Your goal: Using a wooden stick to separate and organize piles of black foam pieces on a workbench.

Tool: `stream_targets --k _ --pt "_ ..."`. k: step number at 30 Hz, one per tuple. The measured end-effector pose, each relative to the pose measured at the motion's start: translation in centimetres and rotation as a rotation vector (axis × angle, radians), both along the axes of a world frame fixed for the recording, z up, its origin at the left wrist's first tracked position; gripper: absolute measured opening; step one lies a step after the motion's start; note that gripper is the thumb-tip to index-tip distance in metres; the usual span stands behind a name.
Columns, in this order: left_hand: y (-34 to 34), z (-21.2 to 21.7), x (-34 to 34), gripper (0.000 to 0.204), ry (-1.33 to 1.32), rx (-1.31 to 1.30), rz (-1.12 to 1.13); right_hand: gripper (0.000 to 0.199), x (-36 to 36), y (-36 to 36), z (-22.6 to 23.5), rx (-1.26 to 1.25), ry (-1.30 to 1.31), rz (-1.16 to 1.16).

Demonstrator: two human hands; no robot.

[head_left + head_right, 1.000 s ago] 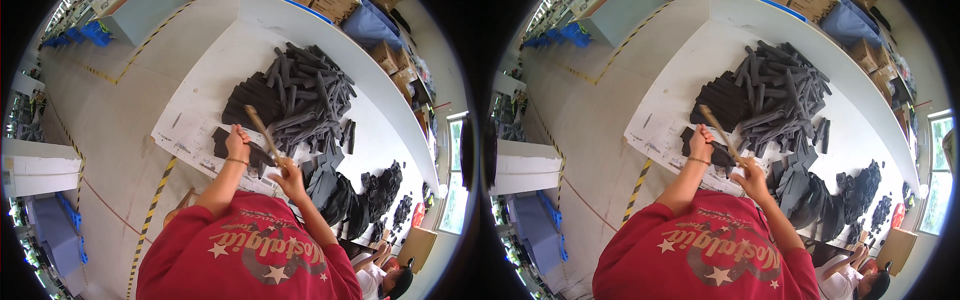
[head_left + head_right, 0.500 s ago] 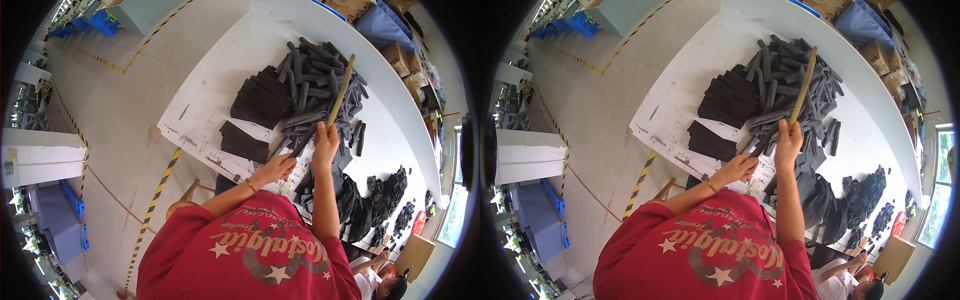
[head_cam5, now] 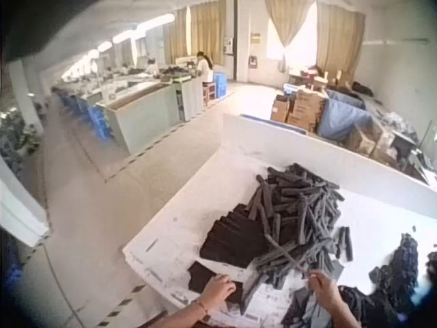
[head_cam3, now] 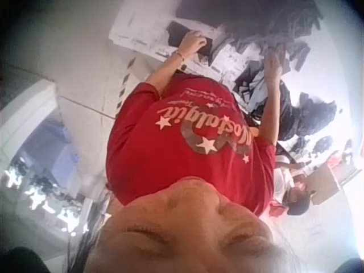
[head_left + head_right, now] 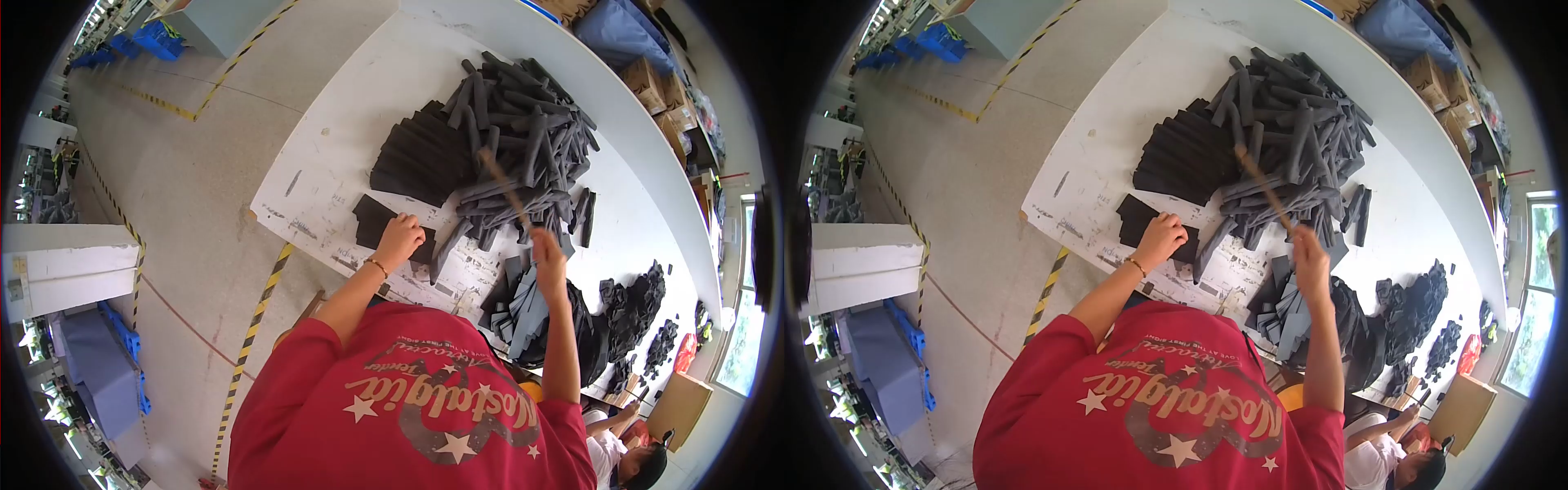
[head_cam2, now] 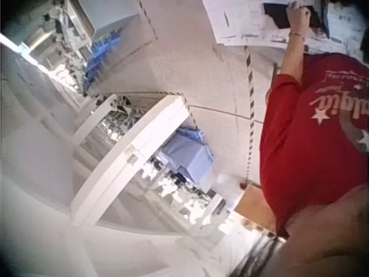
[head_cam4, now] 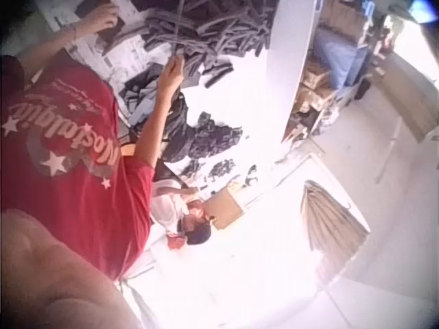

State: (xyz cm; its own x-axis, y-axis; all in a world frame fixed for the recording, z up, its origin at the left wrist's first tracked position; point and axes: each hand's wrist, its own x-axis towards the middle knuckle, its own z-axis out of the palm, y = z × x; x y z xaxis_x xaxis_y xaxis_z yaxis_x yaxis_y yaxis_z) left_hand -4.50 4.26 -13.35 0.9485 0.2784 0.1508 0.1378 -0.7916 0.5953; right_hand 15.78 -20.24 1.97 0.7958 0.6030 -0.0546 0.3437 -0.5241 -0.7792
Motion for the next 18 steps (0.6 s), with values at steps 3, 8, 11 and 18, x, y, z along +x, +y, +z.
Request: stream_targets --k 3,8,11,18 --pt "0.9 -0.9 -0.1 0.004 -0.115 -0.07 0.086 0.019 -2.2 -3.0 -0.4 -0.133 0.033 0.121" --pt "0.0 0.8 0.8 0.004 -0.1 -0.052 0.04 0.017 -3.3 -5.3 -0.7 -0.289 0.115 0.181" --pt "0.5 0.2 0.5 0.004 0.021 -0.033 -0.013 0.017 -3.8 -5.0 -0.8 -0.232 0.042 0.264" --pt "2.3 2.5 0.4 0.005 -0.166 -0.176 0.081 0.017 -4.4 -5.0 -0.9 -0.252 0.069 0.308"
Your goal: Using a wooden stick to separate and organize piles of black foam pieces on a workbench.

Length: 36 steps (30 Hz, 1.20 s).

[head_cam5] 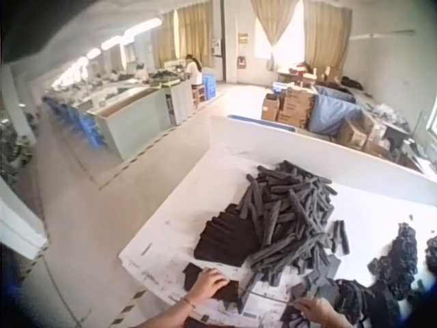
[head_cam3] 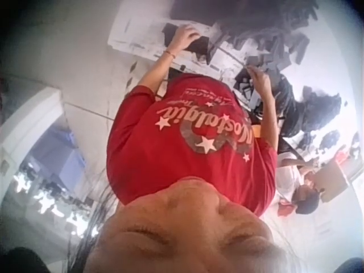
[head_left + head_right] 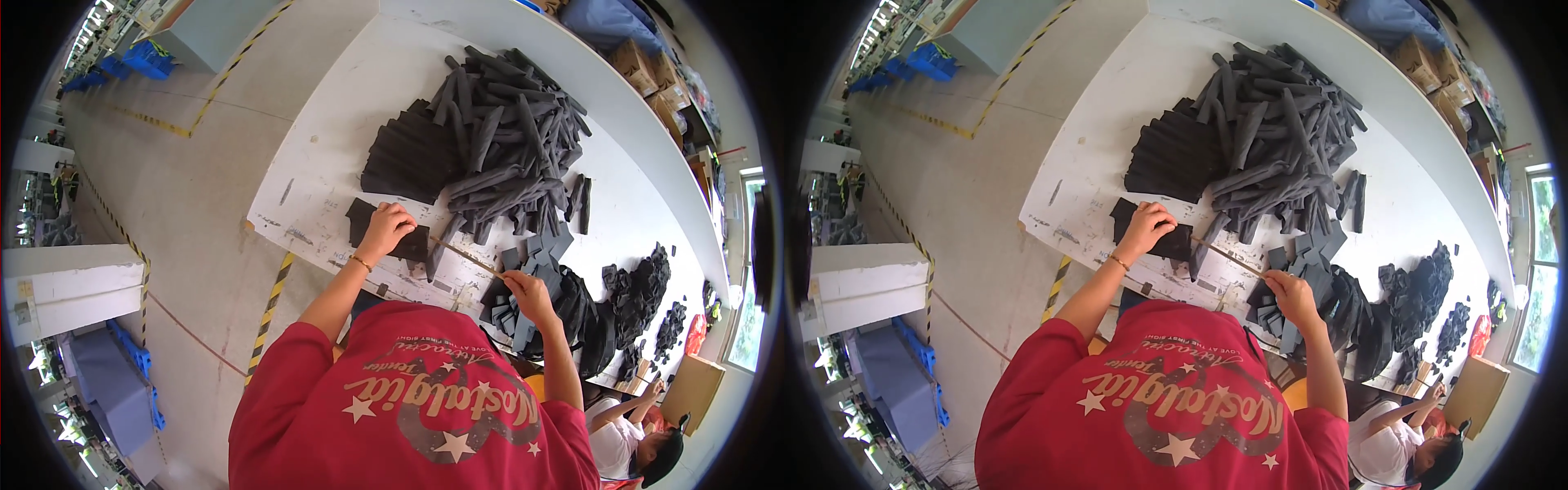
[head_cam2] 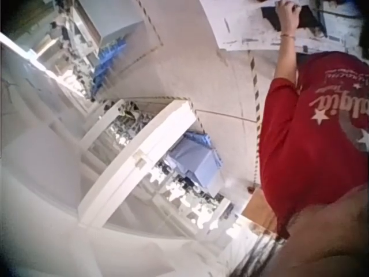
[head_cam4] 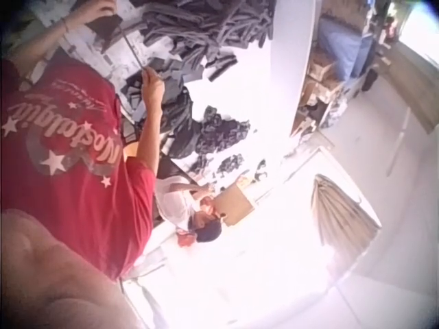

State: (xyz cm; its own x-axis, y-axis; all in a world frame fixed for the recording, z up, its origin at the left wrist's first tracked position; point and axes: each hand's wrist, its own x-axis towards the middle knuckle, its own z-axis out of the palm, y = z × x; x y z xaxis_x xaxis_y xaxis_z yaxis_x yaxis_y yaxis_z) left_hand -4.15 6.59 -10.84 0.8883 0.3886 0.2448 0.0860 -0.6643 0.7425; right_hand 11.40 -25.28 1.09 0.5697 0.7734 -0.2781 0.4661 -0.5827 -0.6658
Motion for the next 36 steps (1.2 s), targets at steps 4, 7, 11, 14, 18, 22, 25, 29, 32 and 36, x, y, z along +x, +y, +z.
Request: stream_targets --k 4,7,11,14,18,22,25,29,32,36 --pt "-0.3 1.2 0.3 0.005 0.01 -0.019 -0.041 0.02 0.0 0.6 -1.3 0.103 -0.076 0.072" --pt "-2.4 2.9 1.2 0.004 -0.022 0.057 -0.097 0.021 -0.8 3.4 -2.1 0.02 -0.023 0.076" --pt "-7.1 8.4 2.5 0.01 -0.168 0.213 -0.064 0.023 -3.5 8.2 -6.1 0.299 0.181 0.006" --pt "-5.7 8.8 0.2 0.041 -0.484 -0.105 0.53 0.024 -4.6 8.9 -5.7 0.242 0.413 -0.035" --pt "-5.0 3.6 -1.5 0.035 -0.52 -1.892 0.493 0.025 -7.6 9.9 -6.7 0.278 0.345 0.047" --pt "-6.9 5.7 0.6 0.023 -0.698 -1.975 0.596 0.027 -9.4 12.2 -6.3 0.353 0.171 -0.036" --pt "-6.5 7.0 0.6 0.019 -0.757 -1.956 0.638 0.026 -9.4 12.0 -4.7 0.33 0.208 -0.08" --pt "-6.3 6.9 0.9 0.018 -0.789 -1.913 0.618 0.018 -9.9 10.3 -4.8 0.237 0.22 -0.085" --pt "-6.5 7.2 1.4 0.017 -0.783 -1.904 0.628 0.016 -10.2 9.8 -4.3 0.253 0.2 -0.097" --pt "-5.2 7.9 1.6 0.017 -0.688 -1.74 0.718 0.016 -10.2 8.5 -3.9 0.162 0.218 -0.028"
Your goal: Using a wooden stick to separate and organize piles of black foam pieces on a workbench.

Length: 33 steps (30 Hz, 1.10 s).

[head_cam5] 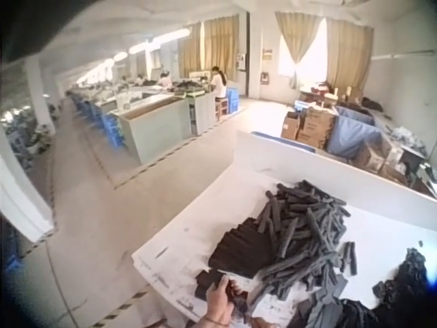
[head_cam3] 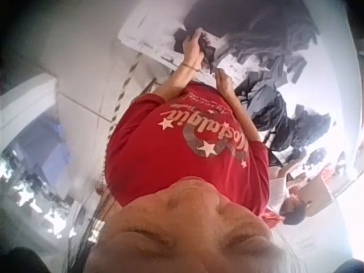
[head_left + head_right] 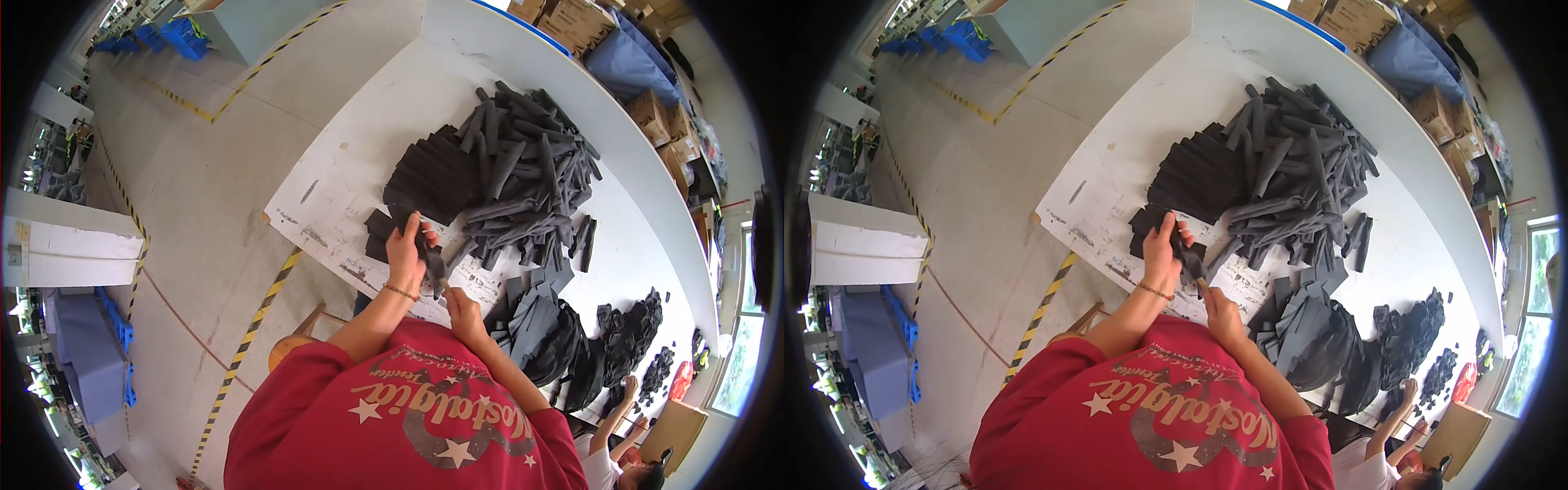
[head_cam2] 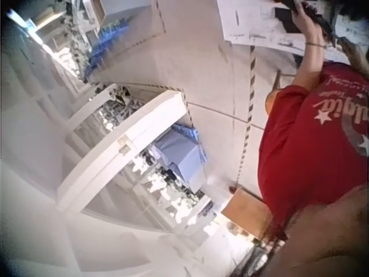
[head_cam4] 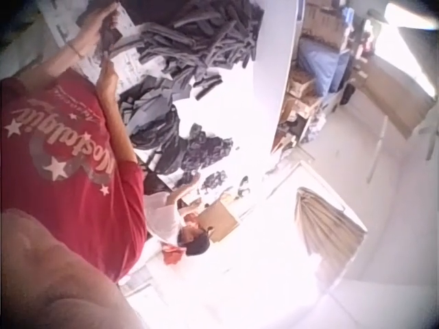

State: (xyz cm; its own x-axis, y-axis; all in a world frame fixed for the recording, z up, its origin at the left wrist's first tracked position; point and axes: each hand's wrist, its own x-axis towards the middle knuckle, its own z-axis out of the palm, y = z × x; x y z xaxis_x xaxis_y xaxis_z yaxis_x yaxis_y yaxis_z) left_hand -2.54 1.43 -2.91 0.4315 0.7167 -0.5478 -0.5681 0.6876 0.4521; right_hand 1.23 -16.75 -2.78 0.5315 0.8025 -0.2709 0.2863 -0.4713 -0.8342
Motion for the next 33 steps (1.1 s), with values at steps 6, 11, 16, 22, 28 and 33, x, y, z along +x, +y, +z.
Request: stream_targets --k 6,11,16,22,28,33 --pt "4.5 -1.0 -0.5 0.019 0.174 0.162 0.008 0.015 0.7 -4.2 2.7 -0.071 0.115 0.115" --pt "5.1 -2.5 -0.6 0.023 0.12 0.053 -0.074 0.018 2.4 -8.6 9.8 -0.175 0.164 0.17" --pt "2.8 -3.5 1.0 0.026 -0.173 -0.376 -0.022 0.02 1.8 -7.6 9.2 -0.098 -0.328 -0.055" --pt "1.2 -1.7 2.5 0.023 -0.105 -0.304 -0.024 0.028 2.0 3.0 6.1 0.276 -0.167 -0.315" --pt "1.2 -2.4 2.0 0.023 -0.199 -0.421 0.003 0.018 3.1 4.5 5.8 0.381 0.097 -0.384" --pt "1.3 -4.0 1.1 0.024 -0.281 -0.32 -0.124 0.008 3.6 4.3 4.1 0.464 -0.074 -0.225"
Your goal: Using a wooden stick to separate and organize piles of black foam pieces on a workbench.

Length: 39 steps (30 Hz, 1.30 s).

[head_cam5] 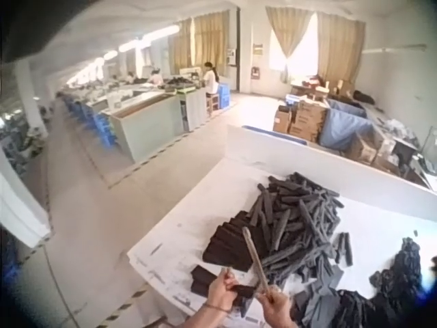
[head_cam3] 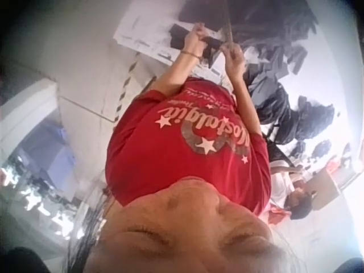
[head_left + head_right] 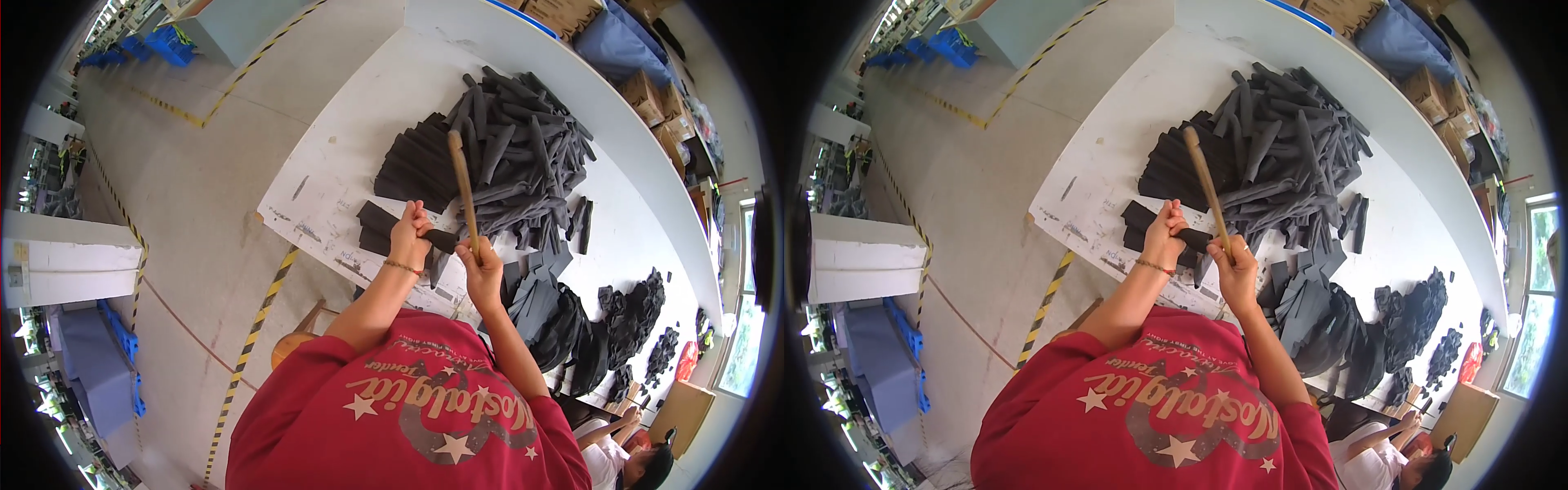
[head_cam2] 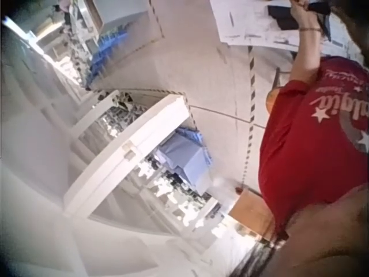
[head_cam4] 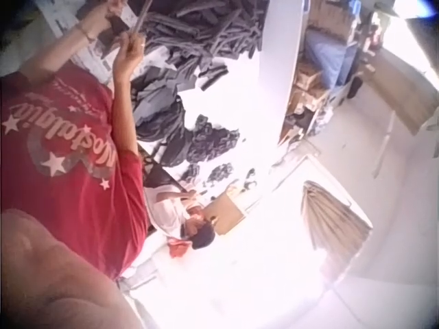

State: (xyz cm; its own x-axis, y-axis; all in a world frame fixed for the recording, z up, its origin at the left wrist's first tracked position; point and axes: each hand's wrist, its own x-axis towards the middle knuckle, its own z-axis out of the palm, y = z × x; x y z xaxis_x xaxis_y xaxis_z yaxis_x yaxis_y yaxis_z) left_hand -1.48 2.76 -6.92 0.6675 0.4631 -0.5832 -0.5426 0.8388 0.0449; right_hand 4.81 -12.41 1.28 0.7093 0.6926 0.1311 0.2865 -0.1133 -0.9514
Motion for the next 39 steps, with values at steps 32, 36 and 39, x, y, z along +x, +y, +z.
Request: stream_targets --k 32,36,39 --pt "-5.2 4.1 -0.8 0.047 0.24 1.202 -0.954 0.011 2.2 -0.1 -1.4 -0.043 0.092 -0.153" --pt "-6.4 5.9 -0.5 0.033 0.278 1.454 -0.824 0.009 4.2 1.3 2.2 0.086 -0.483 -0.302" --pt "-7.7 7.6 -0.9 0.031 0.042 1.092 -0.72 0.008 5.9 2.1 3.9 0.066 -0.47 -0.365"
